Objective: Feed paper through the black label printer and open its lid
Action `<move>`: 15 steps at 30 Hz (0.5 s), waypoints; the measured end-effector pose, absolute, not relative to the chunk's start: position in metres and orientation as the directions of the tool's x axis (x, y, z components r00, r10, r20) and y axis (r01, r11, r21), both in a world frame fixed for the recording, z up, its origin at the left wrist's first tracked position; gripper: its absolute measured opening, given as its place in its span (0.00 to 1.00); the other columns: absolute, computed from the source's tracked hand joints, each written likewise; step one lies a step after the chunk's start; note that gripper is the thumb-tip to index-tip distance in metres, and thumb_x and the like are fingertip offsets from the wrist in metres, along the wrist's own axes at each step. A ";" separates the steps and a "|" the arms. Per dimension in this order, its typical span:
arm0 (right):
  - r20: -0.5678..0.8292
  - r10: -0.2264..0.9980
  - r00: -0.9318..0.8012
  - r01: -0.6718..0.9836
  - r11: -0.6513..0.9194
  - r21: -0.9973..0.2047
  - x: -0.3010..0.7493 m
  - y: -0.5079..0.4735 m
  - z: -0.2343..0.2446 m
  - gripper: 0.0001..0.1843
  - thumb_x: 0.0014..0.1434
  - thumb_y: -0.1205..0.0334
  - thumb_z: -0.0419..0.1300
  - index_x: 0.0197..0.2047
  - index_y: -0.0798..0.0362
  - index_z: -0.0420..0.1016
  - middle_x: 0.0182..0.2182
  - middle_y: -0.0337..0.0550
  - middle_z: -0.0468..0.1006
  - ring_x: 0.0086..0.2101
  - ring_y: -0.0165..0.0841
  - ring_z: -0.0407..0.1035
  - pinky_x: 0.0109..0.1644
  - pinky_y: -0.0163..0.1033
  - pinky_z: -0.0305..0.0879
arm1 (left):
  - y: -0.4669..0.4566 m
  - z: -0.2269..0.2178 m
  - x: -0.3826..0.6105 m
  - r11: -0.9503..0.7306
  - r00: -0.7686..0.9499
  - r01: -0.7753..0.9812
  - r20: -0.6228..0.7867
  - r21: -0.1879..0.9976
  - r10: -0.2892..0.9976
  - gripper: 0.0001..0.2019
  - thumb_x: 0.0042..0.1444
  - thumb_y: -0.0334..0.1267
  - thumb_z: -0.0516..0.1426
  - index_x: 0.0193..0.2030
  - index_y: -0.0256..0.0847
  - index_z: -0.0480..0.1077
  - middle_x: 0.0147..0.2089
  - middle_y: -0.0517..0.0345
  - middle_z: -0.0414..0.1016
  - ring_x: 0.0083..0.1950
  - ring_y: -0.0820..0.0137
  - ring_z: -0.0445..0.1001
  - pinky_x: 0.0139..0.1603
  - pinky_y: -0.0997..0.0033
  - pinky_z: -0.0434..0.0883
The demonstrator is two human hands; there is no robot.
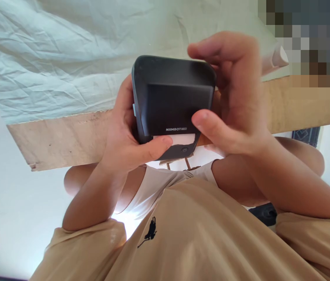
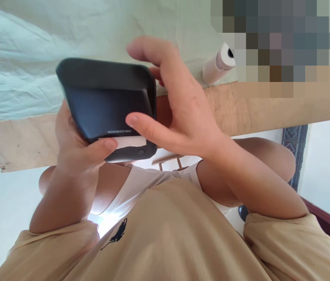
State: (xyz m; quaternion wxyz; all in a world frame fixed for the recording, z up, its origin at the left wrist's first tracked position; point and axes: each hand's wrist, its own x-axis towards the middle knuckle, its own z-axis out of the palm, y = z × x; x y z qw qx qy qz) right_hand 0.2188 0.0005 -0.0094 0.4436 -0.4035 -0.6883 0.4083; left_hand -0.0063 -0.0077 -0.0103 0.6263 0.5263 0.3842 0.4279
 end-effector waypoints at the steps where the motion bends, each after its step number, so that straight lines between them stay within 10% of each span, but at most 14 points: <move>1: 0.294 0.908 -0.299 0.174 0.355 -0.918 0.217 0.002 -0.014 0.34 0.68 0.37 0.60 0.65 0.52 0.60 0.65 0.46 0.69 0.62 0.31 0.71 0.69 0.45 0.74 | -0.007 -0.010 -0.006 0.096 0.346 -0.153 -0.037 0.984 0.937 0.35 0.58 0.53 0.74 0.69 0.52 0.71 0.56 0.61 0.79 0.54 0.70 0.80 0.51 0.67 0.84; 15: 0.276 0.908 -0.316 0.267 0.364 -0.892 0.218 0.001 -0.019 0.30 0.70 0.39 0.59 0.66 0.48 0.63 0.64 0.41 0.74 0.59 0.30 0.73 0.64 0.41 0.77 | -0.006 -0.001 -0.004 0.317 0.291 -0.097 -0.277 0.944 0.916 0.39 0.52 0.60 0.75 0.67 0.53 0.71 0.58 0.56 0.81 0.56 0.58 0.83 0.52 0.58 0.87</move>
